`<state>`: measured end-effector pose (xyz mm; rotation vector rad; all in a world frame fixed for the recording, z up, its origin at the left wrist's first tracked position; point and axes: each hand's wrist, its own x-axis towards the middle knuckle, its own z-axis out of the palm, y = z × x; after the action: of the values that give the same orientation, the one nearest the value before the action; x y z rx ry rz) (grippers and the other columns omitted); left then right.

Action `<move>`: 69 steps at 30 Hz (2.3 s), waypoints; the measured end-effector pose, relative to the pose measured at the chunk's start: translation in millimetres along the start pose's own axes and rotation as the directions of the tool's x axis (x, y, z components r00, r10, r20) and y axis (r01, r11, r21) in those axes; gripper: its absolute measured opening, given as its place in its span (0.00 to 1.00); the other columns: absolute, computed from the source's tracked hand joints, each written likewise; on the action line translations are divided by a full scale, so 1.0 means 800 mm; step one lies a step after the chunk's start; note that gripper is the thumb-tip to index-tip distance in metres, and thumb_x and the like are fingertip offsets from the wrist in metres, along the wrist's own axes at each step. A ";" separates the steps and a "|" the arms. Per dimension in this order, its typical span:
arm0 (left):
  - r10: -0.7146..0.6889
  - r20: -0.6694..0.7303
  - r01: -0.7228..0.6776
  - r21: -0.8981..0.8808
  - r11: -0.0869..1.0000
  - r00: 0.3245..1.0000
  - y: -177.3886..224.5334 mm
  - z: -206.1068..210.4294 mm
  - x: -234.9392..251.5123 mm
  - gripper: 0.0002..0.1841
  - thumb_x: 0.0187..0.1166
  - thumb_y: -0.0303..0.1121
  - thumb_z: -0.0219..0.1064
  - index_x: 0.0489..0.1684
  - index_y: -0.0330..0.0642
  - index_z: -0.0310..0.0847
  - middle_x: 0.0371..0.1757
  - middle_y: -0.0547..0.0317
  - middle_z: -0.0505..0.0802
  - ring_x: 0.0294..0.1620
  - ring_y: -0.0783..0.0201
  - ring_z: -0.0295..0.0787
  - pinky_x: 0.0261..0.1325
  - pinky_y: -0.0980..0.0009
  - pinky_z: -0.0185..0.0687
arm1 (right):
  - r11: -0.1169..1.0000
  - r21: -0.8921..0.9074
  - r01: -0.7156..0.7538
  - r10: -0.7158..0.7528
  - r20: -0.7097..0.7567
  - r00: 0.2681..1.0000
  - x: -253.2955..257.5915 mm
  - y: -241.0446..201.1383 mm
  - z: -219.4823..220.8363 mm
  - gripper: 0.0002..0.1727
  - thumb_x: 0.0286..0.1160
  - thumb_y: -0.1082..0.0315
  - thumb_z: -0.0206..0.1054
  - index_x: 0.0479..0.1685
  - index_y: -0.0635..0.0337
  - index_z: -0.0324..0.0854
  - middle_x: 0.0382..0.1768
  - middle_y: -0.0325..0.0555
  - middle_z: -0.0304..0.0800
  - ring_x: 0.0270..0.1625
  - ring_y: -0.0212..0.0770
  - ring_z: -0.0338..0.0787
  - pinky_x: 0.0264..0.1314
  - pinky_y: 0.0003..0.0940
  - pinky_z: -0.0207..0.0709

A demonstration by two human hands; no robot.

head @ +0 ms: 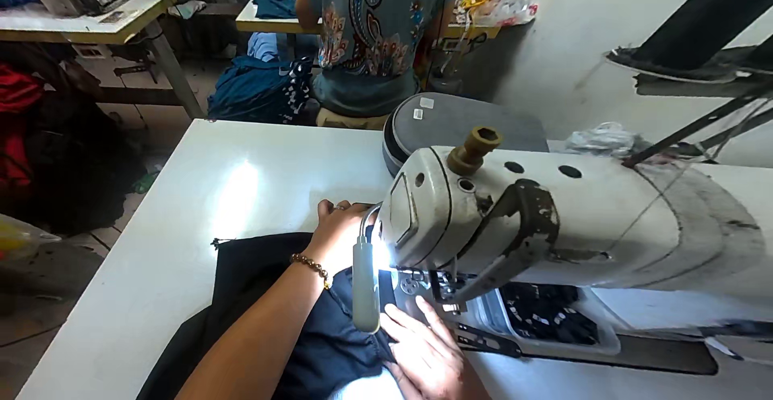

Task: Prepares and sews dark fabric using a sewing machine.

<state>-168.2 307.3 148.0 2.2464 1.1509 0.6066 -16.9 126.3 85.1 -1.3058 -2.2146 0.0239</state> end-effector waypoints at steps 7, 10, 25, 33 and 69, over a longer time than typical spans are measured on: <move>-0.155 -0.266 0.188 0.105 0.976 0.951 0.024 0.032 -0.119 0.41 0.65 0.46 0.79 0.82 0.40 0.71 0.77 0.42 0.80 0.79 0.40 0.73 0.79 0.34 0.62 | 0.997 -0.041 0.066 -0.071 -0.111 0.991 -0.008 0.004 0.010 0.15 0.82 0.63 0.55 0.35 0.56 0.87 0.57 0.50 0.95 0.71 0.50 0.89 0.83 0.59 0.67; -0.173 -0.132 0.207 0.308 0.928 0.976 0.025 0.059 -0.149 0.36 0.81 0.64 0.53 0.84 0.53 0.74 0.86 0.56 0.77 0.92 0.47 0.60 0.90 0.31 0.35 | 0.995 -0.048 0.083 -0.089 -0.132 0.987 -0.007 0.005 0.012 0.15 0.81 0.63 0.55 0.36 0.56 0.88 0.56 0.49 0.96 0.70 0.51 0.89 0.81 0.58 0.69; -0.399 0.062 0.363 0.310 0.879 0.915 0.028 0.040 -0.119 0.37 0.82 0.64 0.57 0.92 0.64 0.62 0.94 0.62 0.61 0.98 0.49 0.38 0.92 0.36 0.18 | 0.998 -0.032 0.057 -0.061 -0.146 0.987 0.000 0.003 0.011 0.16 0.79 0.63 0.58 0.31 0.57 0.90 0.54 0.50 0.96 0.68 0.51 0.91 0.79 0.52 0.75; -0.324 -0.045 0.321 0.317 0.892 0.945 0.018 0.051 -0.119 0.34 0.76 0.69 0.58 0.81 0.70 0.77 0.92 0.63 0.67 0.96 0.48 0.45 0.91 0.34 0.22 | 0.999 -0.023 0.035 -0.037 -0.141 0.989 -0.001 0.003 0.013 0.15 0.79 0.64 0.58 0.33 0.56 0.90 0.55 0.48 0.96 0.70 0.48 0.90 0.79 0.50 0.75; -0.377 -0.021 0.360 0.347 0.866 0.926 0.014 0.052 -0.112 0.37 0.75 0.72 0.56 0.83 0.69 0.75 0.94 0.69 0.62 0.98 0.53 0.40 0.91 0.35 0.17 | 0.999 -0.030 0.016 -0.020 -0.155 0.988 0.003 0.005 0.017 0.14 0.78 0.65 0.58 0.32 0.57 0.89 0.56 0.47 0.96 0.71 0.47 0.89 0.79 0.47 0.76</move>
<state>-184.3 216.6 110.7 2.2070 1.7196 0.2036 -20.9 133.7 73.2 -1.2586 -2.1008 -0.1130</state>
